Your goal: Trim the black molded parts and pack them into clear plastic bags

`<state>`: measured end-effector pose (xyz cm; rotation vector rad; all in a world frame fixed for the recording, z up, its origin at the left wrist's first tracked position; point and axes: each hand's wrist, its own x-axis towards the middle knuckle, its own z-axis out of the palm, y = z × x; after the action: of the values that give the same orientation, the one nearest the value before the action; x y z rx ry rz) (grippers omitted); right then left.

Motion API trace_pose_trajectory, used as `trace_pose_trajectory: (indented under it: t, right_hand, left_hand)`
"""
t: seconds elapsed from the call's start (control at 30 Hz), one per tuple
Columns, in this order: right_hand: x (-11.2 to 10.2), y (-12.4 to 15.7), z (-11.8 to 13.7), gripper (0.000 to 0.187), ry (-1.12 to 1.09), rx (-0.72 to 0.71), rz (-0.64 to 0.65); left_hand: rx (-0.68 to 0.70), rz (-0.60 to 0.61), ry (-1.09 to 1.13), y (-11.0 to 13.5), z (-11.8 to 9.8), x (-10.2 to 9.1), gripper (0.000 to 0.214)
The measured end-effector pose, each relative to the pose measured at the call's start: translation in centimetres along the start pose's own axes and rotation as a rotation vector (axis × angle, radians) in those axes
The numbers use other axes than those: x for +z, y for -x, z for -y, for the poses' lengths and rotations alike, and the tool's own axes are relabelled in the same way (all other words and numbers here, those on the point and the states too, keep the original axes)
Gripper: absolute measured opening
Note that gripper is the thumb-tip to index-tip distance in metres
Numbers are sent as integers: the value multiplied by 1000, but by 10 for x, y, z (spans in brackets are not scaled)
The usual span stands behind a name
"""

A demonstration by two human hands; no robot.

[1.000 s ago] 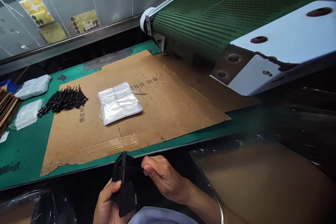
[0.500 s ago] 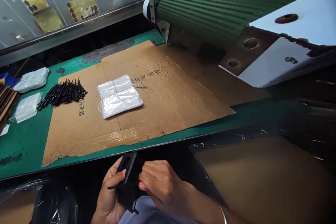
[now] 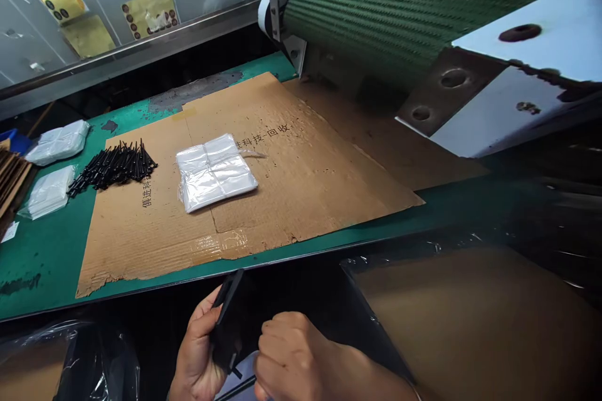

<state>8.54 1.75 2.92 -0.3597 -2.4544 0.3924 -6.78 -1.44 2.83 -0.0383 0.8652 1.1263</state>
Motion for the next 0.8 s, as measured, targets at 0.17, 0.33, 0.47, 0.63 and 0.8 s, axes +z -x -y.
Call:
trace_pose_trajectory:
  t: [0.17, 0.33, 0.47, 0.63, 0.8]
  right_hand:
    - [-2, 2, 7, 48, -89, 194, -98]
    - [7, -3, 10, 43, -5, 283, -121]
    - [11, -2, 4, 42, -10, 356, -167]
    - [13, 4, -13, 43, -98, 406, -275]
    - [15, 11, -24, 43, -290, 504, -234]
  left_hand:
    - [96, -80, 20, -1, 2, -2, 37]
    - [198, -136, -9, -2, 11, -4, 37]
    - [261, -162, 1, 0, 19, -4, 39]
    - [234, -106, -58, -1, 26, -15, 44]
    - [392, -137, -350, -2, 27, -30, 36]
